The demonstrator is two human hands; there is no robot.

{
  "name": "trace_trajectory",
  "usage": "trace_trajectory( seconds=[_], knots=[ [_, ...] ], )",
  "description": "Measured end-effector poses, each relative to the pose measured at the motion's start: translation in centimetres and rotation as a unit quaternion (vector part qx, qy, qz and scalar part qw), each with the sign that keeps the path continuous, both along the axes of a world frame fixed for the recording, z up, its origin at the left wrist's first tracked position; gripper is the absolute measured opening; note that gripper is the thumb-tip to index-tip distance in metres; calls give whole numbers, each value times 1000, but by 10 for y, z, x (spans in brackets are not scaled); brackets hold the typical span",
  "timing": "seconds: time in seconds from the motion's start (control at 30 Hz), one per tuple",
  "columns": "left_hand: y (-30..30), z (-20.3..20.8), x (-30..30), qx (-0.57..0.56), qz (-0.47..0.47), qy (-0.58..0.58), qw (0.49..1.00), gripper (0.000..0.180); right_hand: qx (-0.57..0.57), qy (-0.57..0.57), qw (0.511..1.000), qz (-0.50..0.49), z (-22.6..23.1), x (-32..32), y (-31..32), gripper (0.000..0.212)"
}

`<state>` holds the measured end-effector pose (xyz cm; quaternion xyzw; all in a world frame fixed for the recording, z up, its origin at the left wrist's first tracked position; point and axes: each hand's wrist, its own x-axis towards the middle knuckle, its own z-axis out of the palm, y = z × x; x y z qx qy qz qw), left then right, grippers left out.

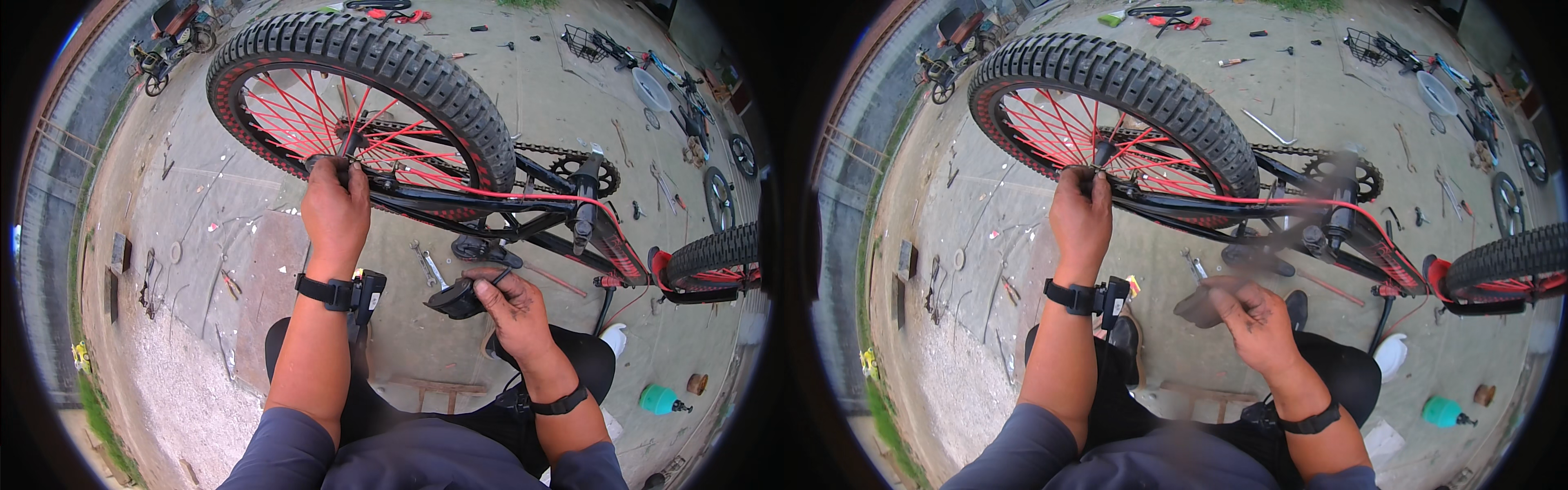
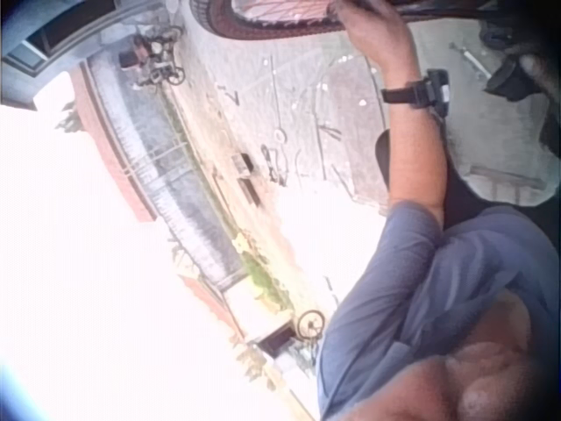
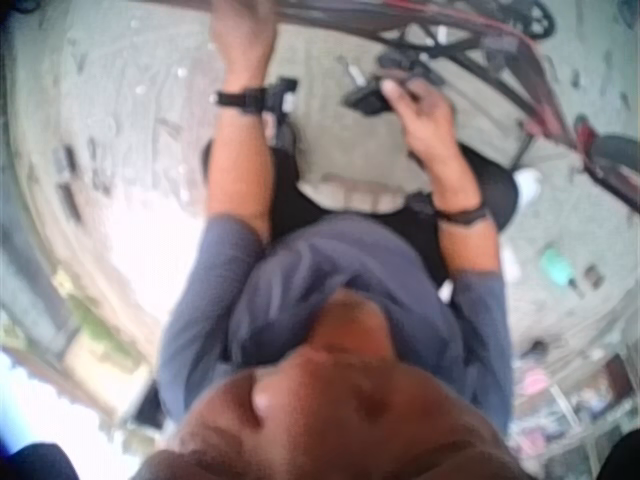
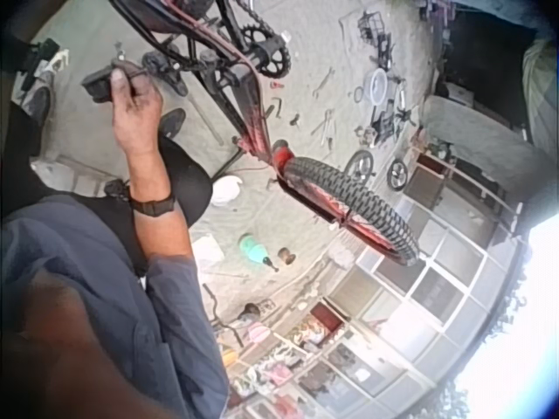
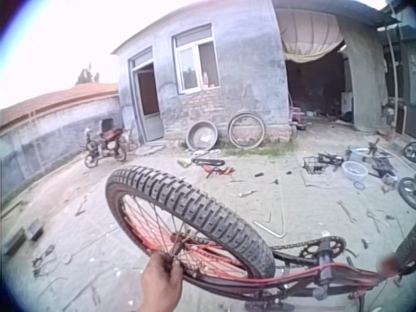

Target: The person works on a bicycle's rear wheel and drivetrain. They use a multi-tool to adjust components near the rear hub, then use a wrench to tighten the axle nuts while rotating the wheel to check alignment.

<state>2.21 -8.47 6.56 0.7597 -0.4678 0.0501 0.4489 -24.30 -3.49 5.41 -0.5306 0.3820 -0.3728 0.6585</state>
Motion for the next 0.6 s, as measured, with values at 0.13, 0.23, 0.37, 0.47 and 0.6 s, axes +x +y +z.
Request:
trace_trajectory(
  seconds=[0.13, 0.23, 0.37, 0.47, 0.6],
  knots=[
    [1, 0, 1, 5, 1, -26, 1000, 18, 8, -6, 1000, 4, 2, 1, 1, 21],
    [0, -3, 3, 1, -1, -55, 999, 18, 8, -3, 1000, 10, 2, 0, 1, 21],
    [-1, -5, 6, 1, -1, -77, 997, 18, 5, 4, 1000, 10, 1, 0, 0, 22],
    [0, -1, 0, 3, 4, -46, 999, 18, 5, 6, 1000, 8, 1, -1, 0, 23],
    [2, 7, -4, 41, 20, 11, 999, 20, 22, 1, 1000, 12, 2, -1, 1, 23]
  ],
)
